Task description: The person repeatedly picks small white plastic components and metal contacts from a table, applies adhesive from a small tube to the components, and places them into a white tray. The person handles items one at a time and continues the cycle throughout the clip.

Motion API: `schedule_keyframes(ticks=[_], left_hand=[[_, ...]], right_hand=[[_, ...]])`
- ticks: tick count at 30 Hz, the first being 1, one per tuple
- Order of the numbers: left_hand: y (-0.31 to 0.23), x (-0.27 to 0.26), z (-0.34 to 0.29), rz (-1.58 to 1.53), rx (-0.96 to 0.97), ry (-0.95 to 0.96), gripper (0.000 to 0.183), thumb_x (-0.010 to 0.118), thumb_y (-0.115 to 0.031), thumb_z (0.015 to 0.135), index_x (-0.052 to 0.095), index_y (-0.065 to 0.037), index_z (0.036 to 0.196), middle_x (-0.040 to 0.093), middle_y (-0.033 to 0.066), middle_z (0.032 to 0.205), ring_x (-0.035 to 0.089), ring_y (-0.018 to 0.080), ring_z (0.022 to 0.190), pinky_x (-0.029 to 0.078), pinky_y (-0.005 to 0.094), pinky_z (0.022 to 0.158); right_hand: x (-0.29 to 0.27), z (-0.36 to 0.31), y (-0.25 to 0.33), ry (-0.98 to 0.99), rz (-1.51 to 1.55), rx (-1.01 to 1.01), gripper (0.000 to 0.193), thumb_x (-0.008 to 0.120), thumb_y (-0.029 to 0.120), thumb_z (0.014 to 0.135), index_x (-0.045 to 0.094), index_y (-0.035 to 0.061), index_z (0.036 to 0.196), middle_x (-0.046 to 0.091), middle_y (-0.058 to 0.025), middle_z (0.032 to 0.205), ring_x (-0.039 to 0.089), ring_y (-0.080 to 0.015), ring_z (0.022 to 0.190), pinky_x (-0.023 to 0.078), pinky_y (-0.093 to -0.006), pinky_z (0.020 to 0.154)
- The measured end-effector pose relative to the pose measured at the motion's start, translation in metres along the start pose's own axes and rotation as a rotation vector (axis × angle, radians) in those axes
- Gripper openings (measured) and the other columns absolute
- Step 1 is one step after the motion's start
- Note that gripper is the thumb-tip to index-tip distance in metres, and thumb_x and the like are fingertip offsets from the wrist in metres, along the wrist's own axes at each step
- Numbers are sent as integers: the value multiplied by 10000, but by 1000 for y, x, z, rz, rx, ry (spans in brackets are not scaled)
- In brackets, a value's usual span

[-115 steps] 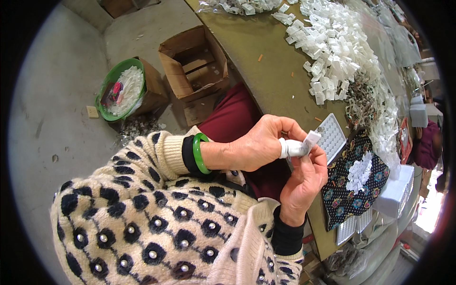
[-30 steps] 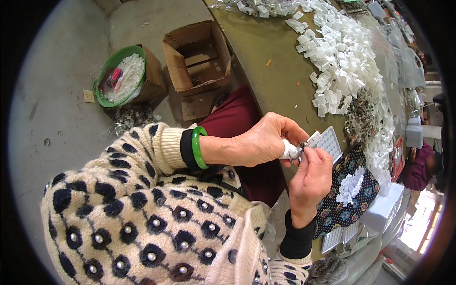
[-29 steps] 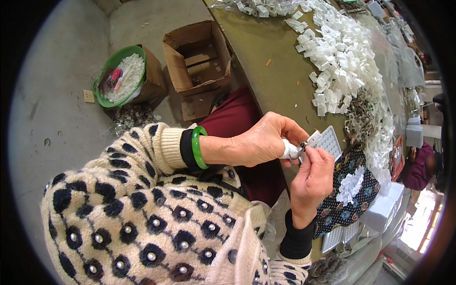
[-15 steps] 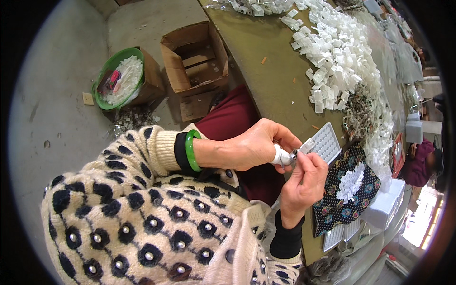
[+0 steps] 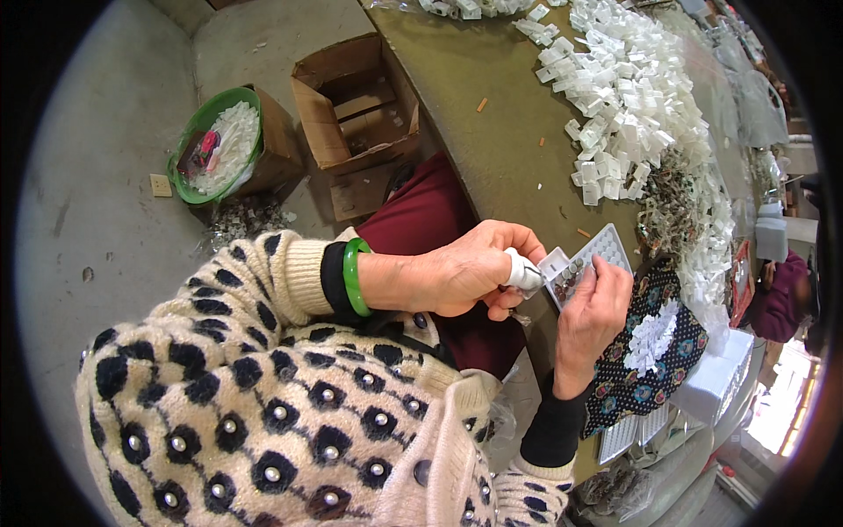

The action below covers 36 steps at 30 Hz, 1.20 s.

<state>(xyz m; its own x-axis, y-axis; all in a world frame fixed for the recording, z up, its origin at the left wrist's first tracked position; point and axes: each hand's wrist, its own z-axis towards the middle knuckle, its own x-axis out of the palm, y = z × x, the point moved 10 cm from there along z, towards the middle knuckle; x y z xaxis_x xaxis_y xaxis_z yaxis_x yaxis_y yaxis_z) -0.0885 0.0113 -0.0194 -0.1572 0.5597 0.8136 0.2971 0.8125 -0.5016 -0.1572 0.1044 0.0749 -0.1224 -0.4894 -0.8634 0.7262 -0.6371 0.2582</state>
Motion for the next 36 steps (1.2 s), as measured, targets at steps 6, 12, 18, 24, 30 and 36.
schedule_keyframes(ticks=[6, 12, 18, 24, 30, 36], left_hand=[[-10, 5, 8, -38, -17, 29, 277, 609, -107, 935, 558, 54, 1155, 661, 146, 950, 702, 230, 797, 585, 299, 565], [-14, 13, 11, -151, -5, 120, 285, 587, -76, 944, 550, 55, 1194, 661, 175, 1084, 709, 264, 883, 617, 325, 642], [-5, 6, 14, -162, -33, 68, 263, 608, -59, 929, 573, 35, 1172, 672, 166, 1060, 704, 256, 881, 619, 331, 660], [1, 4, 11, -202, -44, 38, 255, 635, -61, 912, 588, 24, 1147, 681, 146, 1005, 701, 237, 840, 620, 332, 668], [4, 4, 10, -189, 9, 47, 246, 652, -53, 901, 590, 43, 1119, 683, 136, 983, 699, 211, 811, 617, 323, 693], [-1, 7, 6, -104, 72, 67, 198, 678, -45, 884, 623, 44, 1052, 690, 124, 957, 693, 186, 799, 601, 304, 703]], right_hand=[[18, 3, -9, 128, -49, -35, 148, 663, 6, 798, 633, 6, 943, 552, -129, 881, 557, -329, 867, 464, -426, 768], [5, 2, -23, 62, 392, 224, 73, 626, 3, 881, 626, -20, 951, 593, -85, 880, 562, -198, 808, 460, -303, 719], [-22, -9, 13, -108, 361, 91, 112, 658, 11, 871, 630, -9, 978, 619, -133, 934, 611, -261, 818, 495, -325, 733], [-25, -12, 34, -169, 246, -30, 154, 662, -23, 854, 621, -7, 1002, 610, -143, 925, 599, -292, 822, 497, -366, 716], [-26, -14, 46, -170, 239, -113, 168, 661, -42, 848, 612, -14, 1007, 600, -141, 911, 582, -291, 805, 487, -365, 714], [-21, -13, 43, -7, 297, -109, 147, 666, -37, 850, 587, -16, 973, 594, -125, 931, 571, -252, 800, 484, -355, 719]])
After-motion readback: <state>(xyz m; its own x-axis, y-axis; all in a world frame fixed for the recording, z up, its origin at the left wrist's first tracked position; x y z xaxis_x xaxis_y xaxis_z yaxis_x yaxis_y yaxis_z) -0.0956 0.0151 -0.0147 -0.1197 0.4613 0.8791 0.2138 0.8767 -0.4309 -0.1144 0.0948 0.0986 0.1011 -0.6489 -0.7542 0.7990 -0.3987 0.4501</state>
